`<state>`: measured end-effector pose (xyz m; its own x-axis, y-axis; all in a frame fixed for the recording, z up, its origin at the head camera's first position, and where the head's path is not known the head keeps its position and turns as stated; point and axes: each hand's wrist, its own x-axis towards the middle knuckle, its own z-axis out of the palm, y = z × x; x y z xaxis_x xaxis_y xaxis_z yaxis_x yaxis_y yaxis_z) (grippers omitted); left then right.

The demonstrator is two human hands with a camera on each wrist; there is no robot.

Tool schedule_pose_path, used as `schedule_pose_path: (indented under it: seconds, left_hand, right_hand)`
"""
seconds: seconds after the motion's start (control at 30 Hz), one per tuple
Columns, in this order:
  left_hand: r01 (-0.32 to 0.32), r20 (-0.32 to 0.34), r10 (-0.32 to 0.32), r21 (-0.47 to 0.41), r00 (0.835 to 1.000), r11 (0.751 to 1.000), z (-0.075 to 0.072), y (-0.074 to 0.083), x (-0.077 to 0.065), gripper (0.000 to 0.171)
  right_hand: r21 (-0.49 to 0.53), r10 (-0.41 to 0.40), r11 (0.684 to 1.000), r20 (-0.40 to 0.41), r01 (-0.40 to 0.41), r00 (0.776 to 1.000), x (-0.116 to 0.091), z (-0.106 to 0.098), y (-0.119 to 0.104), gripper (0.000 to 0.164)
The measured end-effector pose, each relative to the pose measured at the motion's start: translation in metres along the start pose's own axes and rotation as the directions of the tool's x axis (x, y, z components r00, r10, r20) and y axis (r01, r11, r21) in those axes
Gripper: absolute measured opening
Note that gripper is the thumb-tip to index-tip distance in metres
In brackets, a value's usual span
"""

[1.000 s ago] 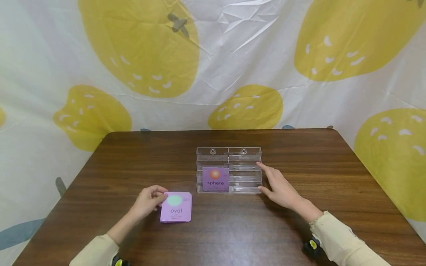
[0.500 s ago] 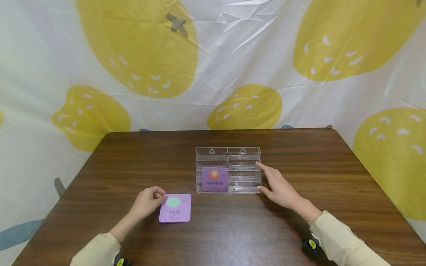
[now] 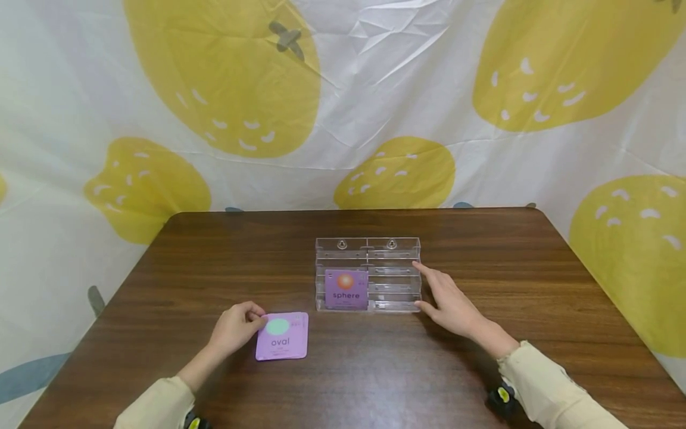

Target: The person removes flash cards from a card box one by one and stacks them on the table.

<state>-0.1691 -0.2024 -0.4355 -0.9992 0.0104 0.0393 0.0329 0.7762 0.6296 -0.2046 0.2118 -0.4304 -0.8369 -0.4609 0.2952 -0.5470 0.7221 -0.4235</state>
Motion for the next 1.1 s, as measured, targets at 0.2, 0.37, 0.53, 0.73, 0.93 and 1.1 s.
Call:
schedule_pose_path:
  seconds: [0.2, 0.37, 0.53, 0.73, 0.93, 1.1]
  left_hand:
    - [-0.002, -0.013, 0.002, 0.013, 1.000, 1.000, -0.001, -0.001, -0.001, 0.009]
    - [0.002, -0.022, -0.001, 0.011, 1.000, 1.000, -0.003, 0.000, -0.001, 0.009]
    - [-0.008, -0.044, 0.008, 0.003, 0.999, 1.000, -0.004, 0.002, 0.000, 0.009]
    - [-0.066, -0.101, 0.062, -0.039, 0.993, 0.997, -0.001, 0.011, 0.007, 0.008]
    - [-0.139, -0.103, 0.131, -0.077, 0.986, 0.987, 0.006, 0.021, 0.019, 0.011]
    - [-0.195, -0.104, 0.185, -0.094, 0.977, 0.976, 0.009, 0.034, 0.026, 0.015]
  right_hand:
    - [-0.007, -0.003, 1.000, -0.001, 0.003, 1.000, 0.001, 0.000, 0.000, 0.076]
    - [-0.013, -0.001, 1.000, -0.003, 0.001, 1.000, 0.002, 0.001, -0.001, 0.077]
    - [-0.011, 0.008, 1.000, 0.000, -0.008, 1.000, 0.002, 0.000, -0.001, 0.077]
    - [-0.006, 0.012, 1.000, 0.005, -0.012, 1.000, 0.001, 0.000, -0.001, 0.077]
    - [-0.009, 0.009, 1.000, 0.004, -0.009, 1.000, 0.000, 0.000, -0.001, 0.077]
    - [-0.011, 0.005, 1.000, 0.004, -0.005, 1.000, 0.000, 0.000, -0.001, 0.077]
